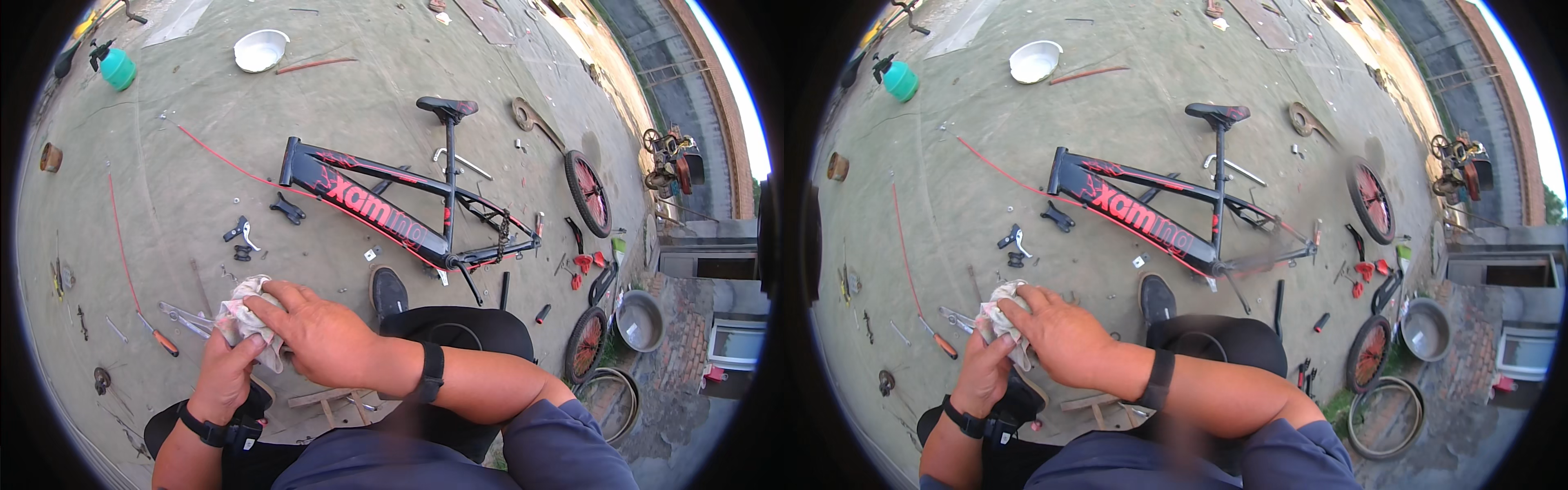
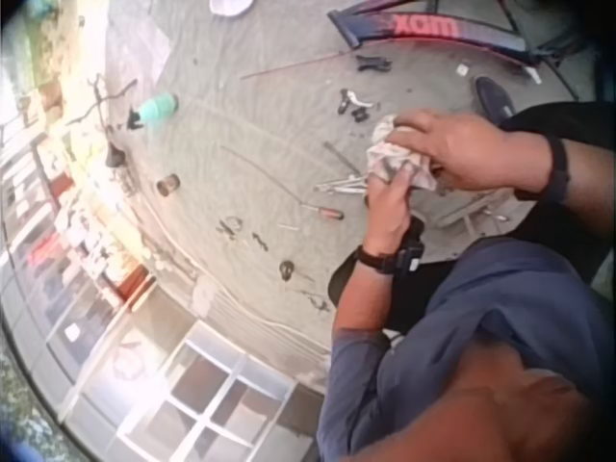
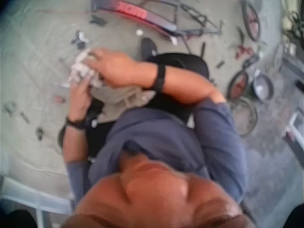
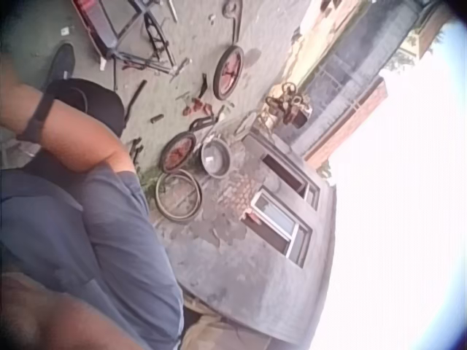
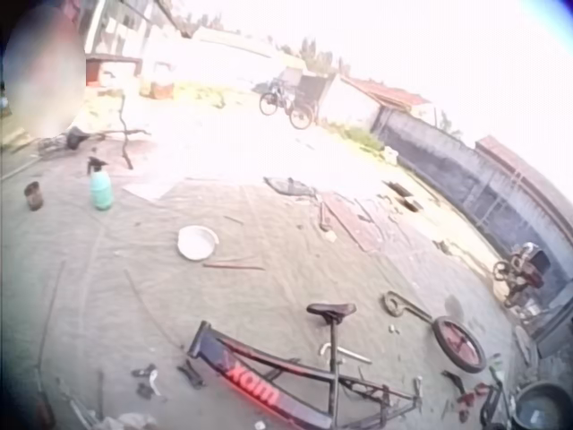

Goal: The person assembles a bicycle handlebar by attaching a shifter and brake lever, tightening the clamp with a screwdriver, and wiping the handlebar with a cloth. The person then places the handlebar aside.

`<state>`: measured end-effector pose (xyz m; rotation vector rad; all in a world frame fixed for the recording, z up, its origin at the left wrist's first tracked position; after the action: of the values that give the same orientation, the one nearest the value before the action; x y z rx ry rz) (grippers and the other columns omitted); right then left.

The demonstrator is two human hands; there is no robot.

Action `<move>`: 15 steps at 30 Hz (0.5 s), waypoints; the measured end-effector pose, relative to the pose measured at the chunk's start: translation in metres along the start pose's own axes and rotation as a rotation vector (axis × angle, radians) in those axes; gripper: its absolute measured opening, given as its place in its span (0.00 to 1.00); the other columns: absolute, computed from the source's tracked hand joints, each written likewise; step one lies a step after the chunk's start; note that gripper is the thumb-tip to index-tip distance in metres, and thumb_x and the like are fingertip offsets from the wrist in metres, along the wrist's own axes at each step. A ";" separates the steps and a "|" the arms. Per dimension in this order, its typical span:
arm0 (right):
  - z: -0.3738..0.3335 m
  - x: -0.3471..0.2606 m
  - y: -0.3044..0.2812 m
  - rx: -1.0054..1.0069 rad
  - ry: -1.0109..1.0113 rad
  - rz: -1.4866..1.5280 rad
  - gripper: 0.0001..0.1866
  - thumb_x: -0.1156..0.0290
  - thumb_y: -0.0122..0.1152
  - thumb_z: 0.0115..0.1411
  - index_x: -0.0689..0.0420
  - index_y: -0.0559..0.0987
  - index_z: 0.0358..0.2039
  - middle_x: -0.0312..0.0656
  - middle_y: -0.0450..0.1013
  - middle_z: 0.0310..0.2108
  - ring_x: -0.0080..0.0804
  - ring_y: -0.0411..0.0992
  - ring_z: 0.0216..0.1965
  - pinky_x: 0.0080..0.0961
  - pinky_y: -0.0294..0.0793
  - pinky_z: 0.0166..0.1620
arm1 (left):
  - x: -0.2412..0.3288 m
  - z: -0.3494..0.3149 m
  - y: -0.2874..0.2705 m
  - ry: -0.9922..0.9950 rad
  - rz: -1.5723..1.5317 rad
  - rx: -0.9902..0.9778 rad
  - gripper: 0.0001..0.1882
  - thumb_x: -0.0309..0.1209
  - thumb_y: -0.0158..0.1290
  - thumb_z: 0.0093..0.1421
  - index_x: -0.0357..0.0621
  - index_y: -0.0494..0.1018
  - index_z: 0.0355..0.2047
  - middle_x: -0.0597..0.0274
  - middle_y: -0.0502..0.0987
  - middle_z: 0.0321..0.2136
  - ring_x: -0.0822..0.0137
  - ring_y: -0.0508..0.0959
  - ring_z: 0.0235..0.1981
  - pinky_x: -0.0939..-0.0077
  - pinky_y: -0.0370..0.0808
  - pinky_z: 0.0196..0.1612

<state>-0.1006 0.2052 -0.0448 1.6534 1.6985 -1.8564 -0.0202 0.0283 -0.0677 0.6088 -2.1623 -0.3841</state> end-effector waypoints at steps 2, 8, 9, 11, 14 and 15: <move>0.000 0.000 0.000 -0.001 0.003 -0.002 0.43 0.79 0.66 0.53 0.52 0.62 0.70 0.55 0.61 0.67 0.59 0.68 0.62 0.45 0.79 0.55 | 0.000 0.000 0.000 -0.001 -0.012 0.000 0.32 0.24 0.56 0.63 0.38 0.61 0.67 0.60 0.74 0.57 0.66 0.76 0.58 0.66 0.74 0.61; -0.002 -0.001 0.000 0.018 -0.041 0.018 0.46 0.78 0.69 0.50 0.51 0.62 0.70 0.54 0.62 0.65 0.59 0.69 0.61 0.44 0.78 0.54 | 0.001 -0.007 -0.001 -0.005 -0.015 0.004 0.31 0.22 0.54 0.64 0.39 0.62 0.67 0.59 0.75 0.57 0.65 0.77 0.58 0.65 0.74 0.61; -0.003 -0.002 0.000 0.020 -0.040 0.012 0.46 0.78 0.69 0.49 0.50 0.62 0.70 0.53 0.62 0.65 0.59 0.69 0.61 0.45 0.78 0.54 | 0.001 -0.007 -0.002 -0.003 -0.014 -0.004 0.30 0.22 0.54 0.64 0.39 0.63 0.67 0.60 0.75 0.57 0.65 0.77 0.57 0.65 0.75 0.61; -0.004 -0.005 -0.005 -0.016 -0.017 0.035 0.49 0.76 0.72 0.49 0.47 0.62 0.71 0.54 0.60 0.67 0.60 0.67 0.63 0.46 0.77 0.57 | -0.003 -0.006 -0.004 0.011 -0.009 -0.018 0.29 0.22 0.53 0.64 0.40 0.64 0.66 0.60 0.75 0.56 0.65 0.77 0.57 0.66 0.75 0.61; -0.006 -0.009 -0.009 0.066 -0.087 0.060 0.53 0.73 0.75 0.48 0.43 0.60 0.74 0.55 0.57 0.71 0.61 0.62 0.68 0.47 0.73 0.62 | 0.001 -0.008 -0.002 0.011 -0.020 -0.038 0.27 0.23 0.53 0.65 0.40 0.65 0.65 0.60 0.76 0.55 0.66 0.78 0.56 0.66 0.76 0.60; -0.005 -0.009 -0.009 0.067 -0.128 0.099 0.56 0.70 0.76 0.48 0.41 0.56 0.76 0.55 0.54 0.72 0.62 0.60 0.69 0.46 0.71 0.65 | 0.002 -0.011 -0.003 -0.007 -0.019 -0.058 0.25 0.26 0.53 0.68 0.41 0.65 0.65 0.61 0.76 0.56 0.66 0.78 0.56 0.66 0.76 0.59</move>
<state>-0.1007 0.2072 -0.0313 1.5740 1.4925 -1.9462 -0.0113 0.0240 -0.0613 0.5967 -2.1457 -0.4589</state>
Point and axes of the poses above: each hand's wrist, its own z-axis towards the middle knuckle, its own y-axis out of the palm, x = y × z, the point moved 1 cm from there along z, towards the middle knuckle
